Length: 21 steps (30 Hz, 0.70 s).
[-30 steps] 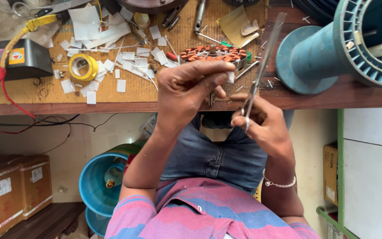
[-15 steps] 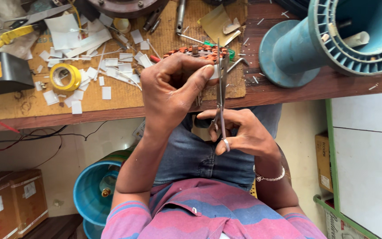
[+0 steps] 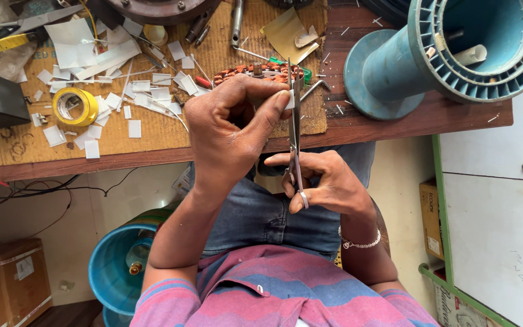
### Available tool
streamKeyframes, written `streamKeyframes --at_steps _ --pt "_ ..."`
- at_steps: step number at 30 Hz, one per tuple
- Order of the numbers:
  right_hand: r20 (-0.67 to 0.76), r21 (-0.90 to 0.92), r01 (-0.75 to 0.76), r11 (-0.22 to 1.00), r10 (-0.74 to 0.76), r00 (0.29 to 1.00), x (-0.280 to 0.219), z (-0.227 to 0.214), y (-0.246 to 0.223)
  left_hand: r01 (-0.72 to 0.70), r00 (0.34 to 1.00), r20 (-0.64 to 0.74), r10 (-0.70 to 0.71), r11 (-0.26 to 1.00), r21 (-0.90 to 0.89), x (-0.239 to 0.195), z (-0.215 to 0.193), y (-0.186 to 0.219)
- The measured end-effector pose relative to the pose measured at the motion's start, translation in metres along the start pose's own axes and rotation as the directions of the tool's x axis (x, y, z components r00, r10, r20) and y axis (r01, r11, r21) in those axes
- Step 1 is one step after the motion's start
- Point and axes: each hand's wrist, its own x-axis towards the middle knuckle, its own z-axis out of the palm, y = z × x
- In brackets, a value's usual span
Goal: The person works on a motor stator, cutting small white insulating strips with scissors and inserting them into the copper windings. They use a screwdriver to adjust the components and repeat the process across multiple slots.
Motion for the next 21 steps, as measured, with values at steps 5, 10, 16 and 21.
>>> streamKeyframes --at_steps 5,10,16,21 --pt "-0.019 -0.063 0.045 0.997 -0.047 0.999 0.000 0.001 -0.002 -0.032 0.999 0.003 0.032 0.999 0.037 0.001 0.001 0.002" --pt "-0.059 0.016 -0.018 1.000 0.019 0.998 -0.001 0.007 -0.001 0.001 1.000 0.031 -0.002 1.000 0.021 0.003 -0.004 0.000" --pt "-0.085 0.147 -0.028 0.989 0.040 0.996 0.000 0.011 0.012 0.063 0.996 0.069 -0.058 0.996 -0.064 0.011 -0.009 -0.004" --pt "-0.227 0.089 -0.058 0.994 0.077 0.971 -0.008 0.009 0.017 0.145 0.988 0.075 -0.136 0.981 -0.131 0.016 -0.011 -0.010"
